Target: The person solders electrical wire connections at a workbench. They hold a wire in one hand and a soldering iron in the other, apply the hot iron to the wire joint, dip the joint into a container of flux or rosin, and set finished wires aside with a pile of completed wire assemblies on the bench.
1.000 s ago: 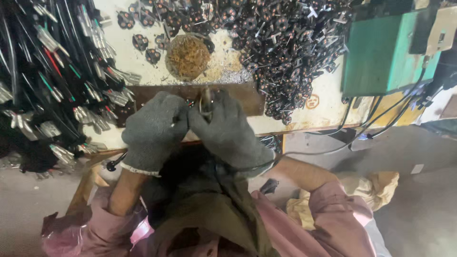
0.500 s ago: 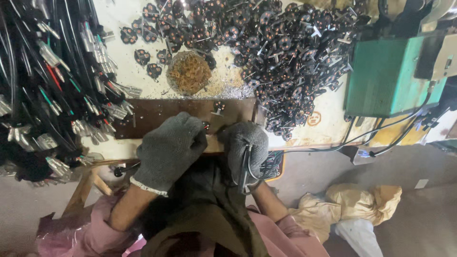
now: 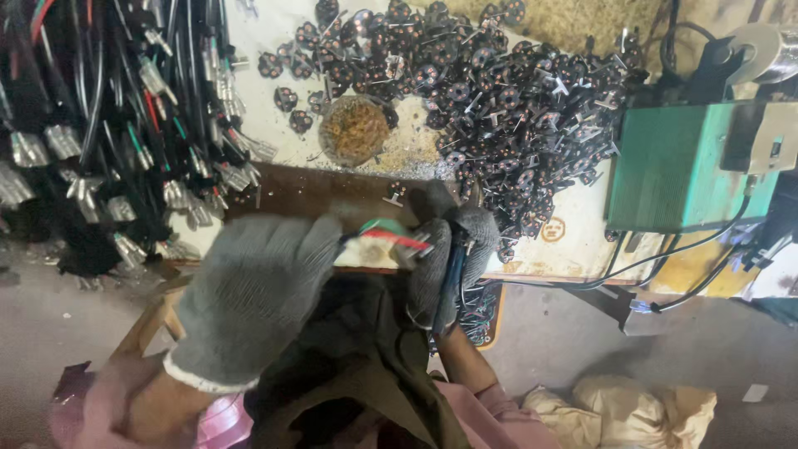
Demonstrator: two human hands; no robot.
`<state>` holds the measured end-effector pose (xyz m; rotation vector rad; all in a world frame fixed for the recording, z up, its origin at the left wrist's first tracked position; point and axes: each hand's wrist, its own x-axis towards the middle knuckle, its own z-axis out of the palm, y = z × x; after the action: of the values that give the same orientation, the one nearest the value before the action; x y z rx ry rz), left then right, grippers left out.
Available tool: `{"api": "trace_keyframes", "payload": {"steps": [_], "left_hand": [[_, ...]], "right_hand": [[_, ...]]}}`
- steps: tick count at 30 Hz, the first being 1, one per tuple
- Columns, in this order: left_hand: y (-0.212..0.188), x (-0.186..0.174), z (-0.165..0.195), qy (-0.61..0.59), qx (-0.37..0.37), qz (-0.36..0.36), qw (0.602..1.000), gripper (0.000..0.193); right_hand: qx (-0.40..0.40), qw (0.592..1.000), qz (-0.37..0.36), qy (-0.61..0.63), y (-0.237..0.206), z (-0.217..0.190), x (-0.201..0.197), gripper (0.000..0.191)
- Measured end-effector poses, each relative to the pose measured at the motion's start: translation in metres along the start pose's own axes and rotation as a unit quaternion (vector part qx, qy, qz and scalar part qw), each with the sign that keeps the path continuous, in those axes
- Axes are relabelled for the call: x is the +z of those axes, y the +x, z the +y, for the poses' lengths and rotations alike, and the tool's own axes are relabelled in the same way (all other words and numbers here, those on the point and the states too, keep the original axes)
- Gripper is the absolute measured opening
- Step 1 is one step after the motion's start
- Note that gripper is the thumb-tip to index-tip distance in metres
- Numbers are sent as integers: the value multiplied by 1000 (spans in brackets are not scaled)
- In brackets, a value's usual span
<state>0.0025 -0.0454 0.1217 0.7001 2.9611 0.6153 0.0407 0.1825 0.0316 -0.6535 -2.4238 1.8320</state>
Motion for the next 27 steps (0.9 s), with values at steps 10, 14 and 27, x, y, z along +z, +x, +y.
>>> {"api": "trace_keyframes", "payload": {"steps": [10, 14, 27], "left_hand": [[72, -27, 61, -100, 256, 139, 951, 47], [111, -1, -38, 99, -93, 176, 975, 58], [-35, 8, -18, -205, -57, 84, 973, 56]], "right_hand": [[92, 976, -74, 182, -17, 23, -3, 23], [-64, 998, -5, -6, -8, -1, 3, 9], [11, 979, -8, 205, 3, -49, 1, 19]]}}
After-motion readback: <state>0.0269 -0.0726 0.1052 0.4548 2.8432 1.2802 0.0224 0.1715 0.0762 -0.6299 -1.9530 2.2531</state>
